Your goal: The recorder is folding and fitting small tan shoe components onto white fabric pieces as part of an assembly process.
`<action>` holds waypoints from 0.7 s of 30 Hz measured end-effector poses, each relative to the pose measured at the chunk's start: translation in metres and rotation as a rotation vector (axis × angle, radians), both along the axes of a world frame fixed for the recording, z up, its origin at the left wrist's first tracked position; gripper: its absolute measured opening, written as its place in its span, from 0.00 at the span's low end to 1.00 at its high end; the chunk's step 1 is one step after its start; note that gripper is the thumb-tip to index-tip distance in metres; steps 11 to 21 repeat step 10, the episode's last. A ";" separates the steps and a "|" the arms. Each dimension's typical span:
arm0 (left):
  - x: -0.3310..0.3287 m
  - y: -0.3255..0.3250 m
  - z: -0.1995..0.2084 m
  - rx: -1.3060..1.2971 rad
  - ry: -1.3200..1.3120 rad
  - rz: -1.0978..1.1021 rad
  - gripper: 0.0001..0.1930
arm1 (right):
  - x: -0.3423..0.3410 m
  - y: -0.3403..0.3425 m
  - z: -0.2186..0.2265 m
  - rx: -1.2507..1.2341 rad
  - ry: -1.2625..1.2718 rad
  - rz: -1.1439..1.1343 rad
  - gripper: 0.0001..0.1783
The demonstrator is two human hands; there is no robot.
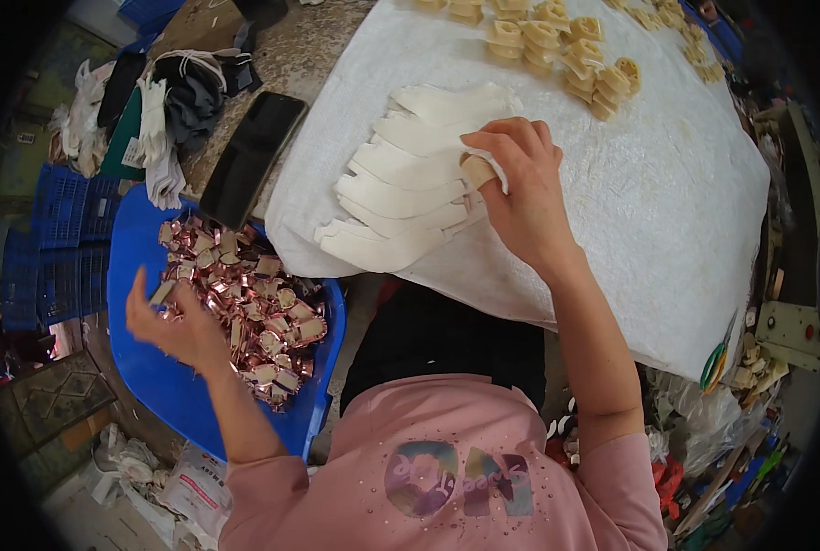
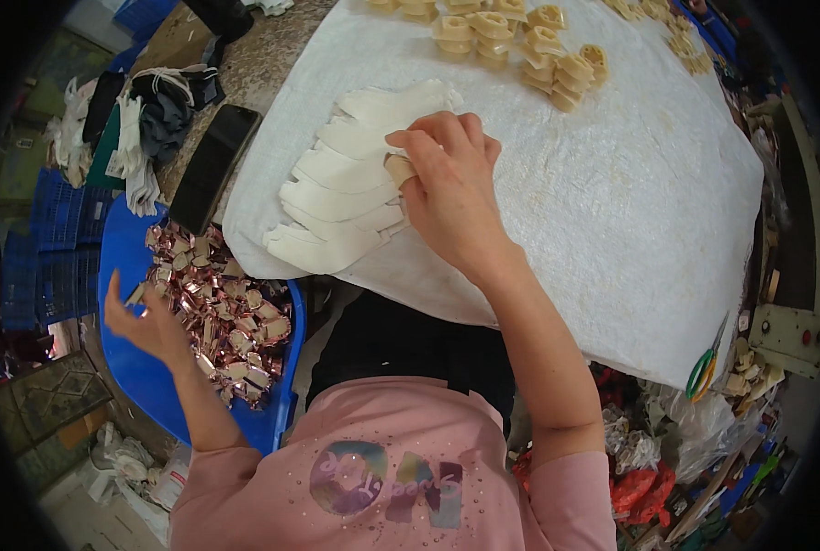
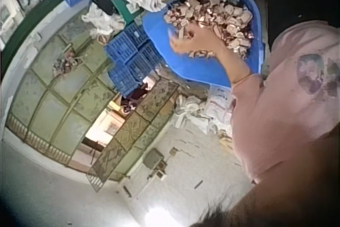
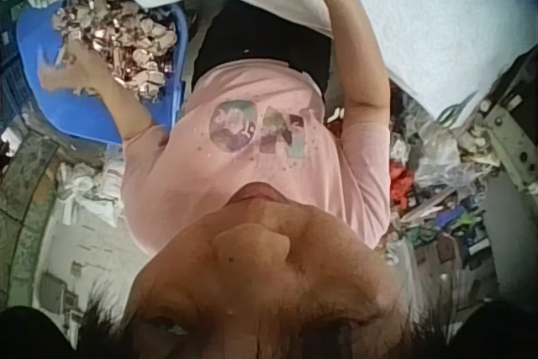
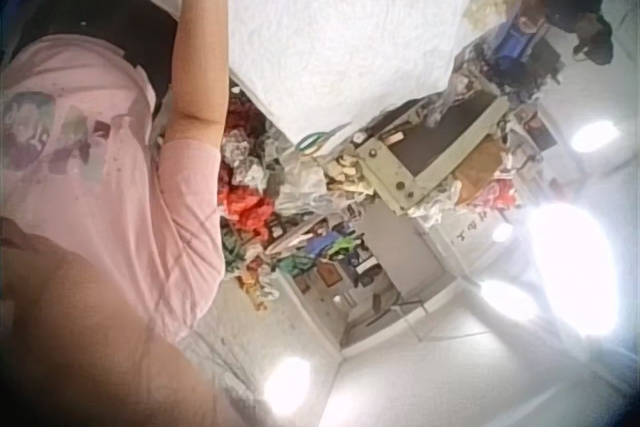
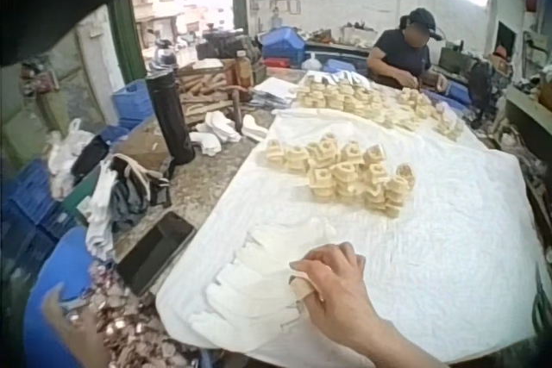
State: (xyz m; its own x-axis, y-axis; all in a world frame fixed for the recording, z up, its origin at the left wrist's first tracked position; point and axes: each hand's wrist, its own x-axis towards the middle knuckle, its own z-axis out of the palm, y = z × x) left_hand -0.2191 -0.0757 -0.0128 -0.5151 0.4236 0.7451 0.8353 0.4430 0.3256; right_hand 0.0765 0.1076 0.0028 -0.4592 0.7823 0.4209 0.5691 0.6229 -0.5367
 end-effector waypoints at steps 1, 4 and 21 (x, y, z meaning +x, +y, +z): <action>0.019 0.016 -0.001 0.071 -0.189 -0.159 0.19 | -0.009 0.002 -0.005 0.012 -0.020 0.033 0.15; 0.069 0.066 0.003 -0.117 -0.245 -0.649 0.16 | -0.021 0.005 -0.008 0.041 -0.100 0.056 0.16; 0.105 0.102 -0.014 -0.254 -0.194 -0.945 0.16 | -0.054 0.007 -0.004 0.048 -0.258 0.108 0.17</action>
